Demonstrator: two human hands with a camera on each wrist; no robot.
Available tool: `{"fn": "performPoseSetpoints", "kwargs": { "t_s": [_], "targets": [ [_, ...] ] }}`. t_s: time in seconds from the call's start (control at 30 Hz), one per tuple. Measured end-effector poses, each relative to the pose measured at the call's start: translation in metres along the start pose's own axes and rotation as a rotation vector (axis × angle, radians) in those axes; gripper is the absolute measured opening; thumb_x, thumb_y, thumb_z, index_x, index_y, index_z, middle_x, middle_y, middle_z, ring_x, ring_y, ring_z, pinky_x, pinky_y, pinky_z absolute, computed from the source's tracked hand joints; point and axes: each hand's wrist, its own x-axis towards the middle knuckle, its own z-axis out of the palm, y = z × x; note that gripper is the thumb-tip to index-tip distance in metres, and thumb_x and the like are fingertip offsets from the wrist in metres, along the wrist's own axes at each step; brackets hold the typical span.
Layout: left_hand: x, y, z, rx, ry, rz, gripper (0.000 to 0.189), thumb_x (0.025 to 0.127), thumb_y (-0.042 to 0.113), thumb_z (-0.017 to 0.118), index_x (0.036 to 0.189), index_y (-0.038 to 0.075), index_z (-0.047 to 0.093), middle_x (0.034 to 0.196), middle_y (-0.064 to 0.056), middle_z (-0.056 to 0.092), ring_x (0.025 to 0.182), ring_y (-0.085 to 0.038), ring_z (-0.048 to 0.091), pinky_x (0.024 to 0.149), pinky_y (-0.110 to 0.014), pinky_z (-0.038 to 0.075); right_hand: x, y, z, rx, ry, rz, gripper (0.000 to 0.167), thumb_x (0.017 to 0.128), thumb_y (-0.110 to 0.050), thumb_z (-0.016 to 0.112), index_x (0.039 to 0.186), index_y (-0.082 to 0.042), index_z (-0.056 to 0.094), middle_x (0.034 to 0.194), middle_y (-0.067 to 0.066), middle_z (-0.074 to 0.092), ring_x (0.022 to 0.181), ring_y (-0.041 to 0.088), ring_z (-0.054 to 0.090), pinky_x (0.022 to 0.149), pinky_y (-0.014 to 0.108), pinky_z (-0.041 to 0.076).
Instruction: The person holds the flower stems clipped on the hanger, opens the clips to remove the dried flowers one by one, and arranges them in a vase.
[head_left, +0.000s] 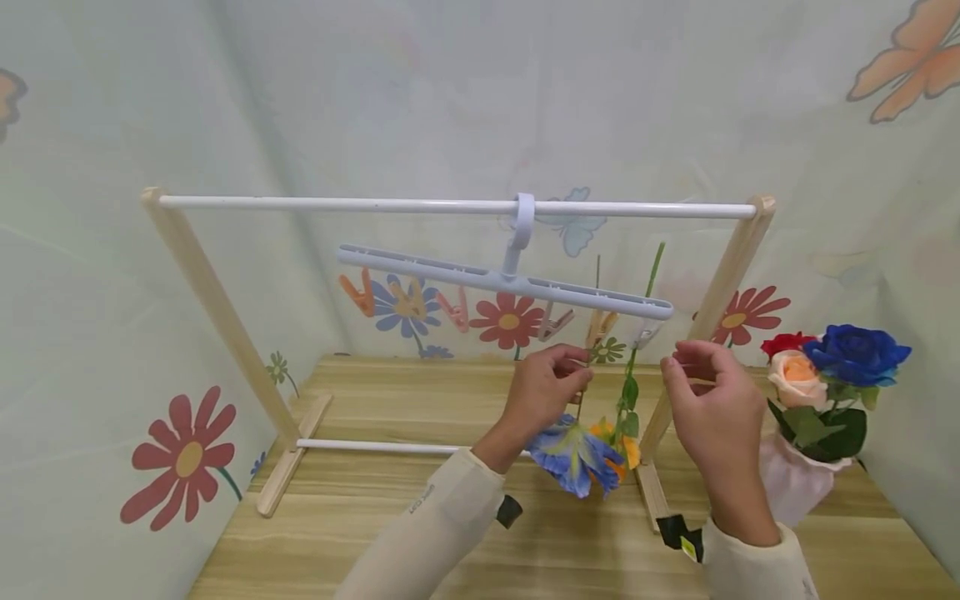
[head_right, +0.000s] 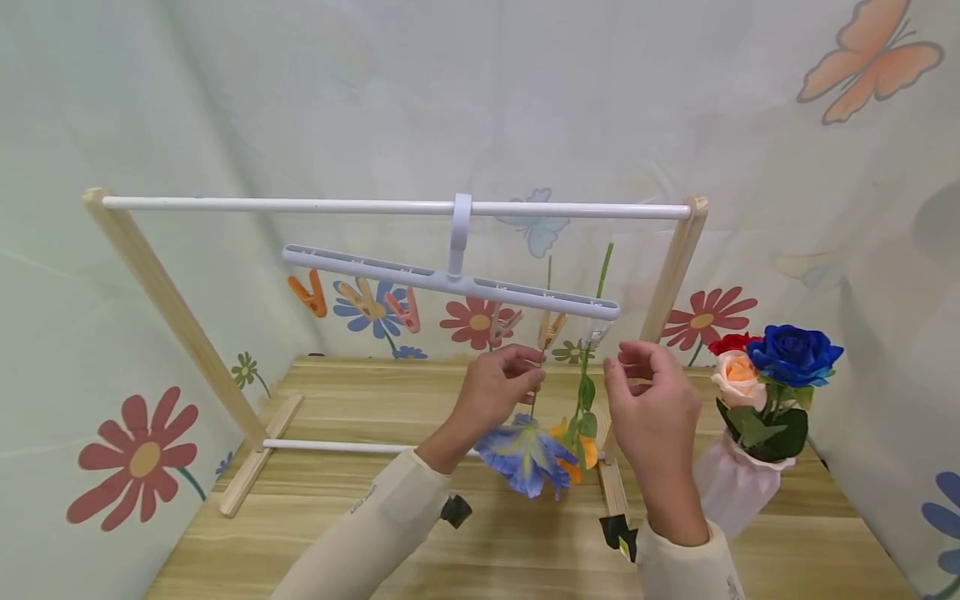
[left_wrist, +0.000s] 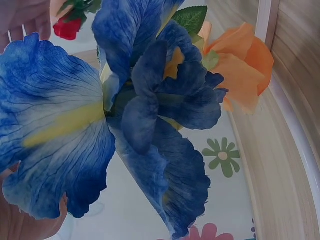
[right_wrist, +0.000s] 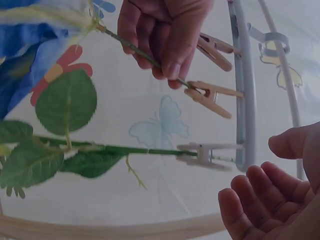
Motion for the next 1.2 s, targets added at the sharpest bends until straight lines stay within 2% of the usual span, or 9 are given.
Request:
{"fn": "performPoseSetpoints", "kwargs": {
  "t_s": [0.07, 0.13, 0.43, 0.63, 0.73, 0.8, 0.87, 0.97, 1.2],
  "targets": [
    [0.0, 0.001, 0.0, -0.006, -0.001, -0.002, 0.021, 0.094, 0.015, 0.073, 0.114, 0.01, 0.074, 0.099, -0.013, 0.077, 0.073, -0.007, 0.071, 0.065, -0.024, 0.061, 0.002, -0.003, 0.006, 0.019, -0.021, -0.006, 0.03, 0.096, -0.024, 0.069, 0.12, -0.005, 0.068, 0.107, 0.014, 0.074, 0.094, 0.024, 0.069, 0.073, -0.003, 0.04],
    [-0.001, 0.002, 0.001, -0.013, -0.002, -0.003, 0.021, 0.094, 0.014, 0.073, 0.114, 0.009, 0.074, 0.1, -0.014, 0.077, 0.073, -0.007, 0.071, 0.065, -0.025, 0.061, 0.003, -0.006, 0.011, 0.031, -0.044, -0.001, 0.031, 0.096, -0.023, 0.069, 0.12, -0.004, 0.067, 0.107, 0.014, 0.073, 0.096, 0.028, 0.069, 0.072, -0.003, 0.04],
    [-0.003, 0.004, 0.004, 0.023, 0.003, 0.002, 0.021, 0.094, 0.015, 0.073, 0.114, 0.01, 0.074, 0.098, -0.009, 0.078, 0.08, -0.018, 0.076, 0.064, -0.024, 0.061, 0.008, -0.015, 0.036, 0.073, -0.12, 0.069, 0.037, 0.097, -0.025, 0.069, 0.126, -0.004, 0.065, 0.112, 0.014, 0.072, 0.1, 0.029, 0.071, 0.071, -0.001, 0.041],
    [-0.003, 0.006, 0.005, 0.011, 0.007, 0.003, 0.02, 0.094, 0.015, 0.073, 0.113, 0.011, 0.074, 0.096, -0.008, 0.079, 0.075, -0.012, 0.074, 0.064, -0.024, 0.061, 0.01, -0.021, 0.051, 0.09, -0.099, 0.076, 0.039, 0.095, -0.027, 0.072, 0.125, -0.003, 0.065, 0.114, 0.014, 0.074, 0.098, 0.03, 0.074, 0.07, 0.0, 0.043],
    [-0.004, 0.006, 0.006, 0.002, 0.009, -0.001, 0.019, 0.094, 0.015, 0.073, 0.113, 0.011, 0.075, 0.095, -0.008, 0.079, 0.075, -0.015, 0.075, 0.063, -0.024, 0.061, 0.011, -0.023, 0.056, 0.104, -0.077, 0.07, 0.039, 0.095, -0.026, 0.072, 0.124, -0.002, 0.065, 0.115, 0.015, 0.075, 0.097, 0.03, 0.075, 0.07, 0.001, 0.046],
    [-0.004, 0.007, 0.006, 0.001, 0.01, -0.003, 0.019, 0.094, 0.015, 0.073, 0.112, 0.011, 0.075, 0.094, -0.007, 0.079, 0.074, -0.015, 0.074, 0.063, -0.024, 0.061, 0.011, -0.025, 0.058, 0.107, -0.061, 0.07, 0.039, 0.095, -0.026, 0.072, 0.123, -0.001, 0.065, 0.115, 0.016, 0.075, 0.097, 0.03, 0.076, 0.074, 0.01, 0.054],
    [-0.005, 0.008, 0.006, 0.003, 0.008, -0.004, 0.018, 0.094, 0.015, 0.073, 0.112, 0.011, 0.075, 0.093, -0.007, 0.078, 0.072, -0.013, 0.073, 0.063, -0.024, 0.061, 0.011, -0.026, 0.061, 0.105, -0.047, 0.076, 0.038, 0.095, -0.027, 0.072, 0.121, -0.001, 0.064, 0.114, 0.016, 0.075, 0.097, 0.031, 0.076, 0.078, 0.025, 0.061],
    [-0.006, 0.009, 0.005, 0.007, 0.003, -0.007, 0.019, 0.094, 0.016, 0.073, 0.113, 0.01, 0.074, 0.094, -0.007, 0.078, 0.069, -0.009, 0.071, 0.063, -0.024, 0.061, 0.011, -0.028, 0.064, 0.104, -0.025, 0.079, 0.039, 0.094, -0.028, 0.072, 0.12, 0.0, 0.064, 0.112, 0.017, 0.075, 0.095, 0.032, 0.076, 0.082, 0.047, 0.062],
    [-0.006, 0.01, 0.006, 0.008, -0.005, 0.008, 0.021, 0.095, 0.015, 0.072, 0.115, 0.01, 0.074, 0.095, -0.009, 0.079, 0.072, -0.015, 0.075, 0.062, -0.023, 0.061, 0.012, -0.029, 0.073, 0.071, 0.046, 0.045, 0.04, 0.093, -0.027, 0.074, 0.119, 0.001, 0.063, 0.107, 0.018, 0.076, 0.089, 0.033, 0.077, 0.076, 0.05, 0.062]
  ]
}}
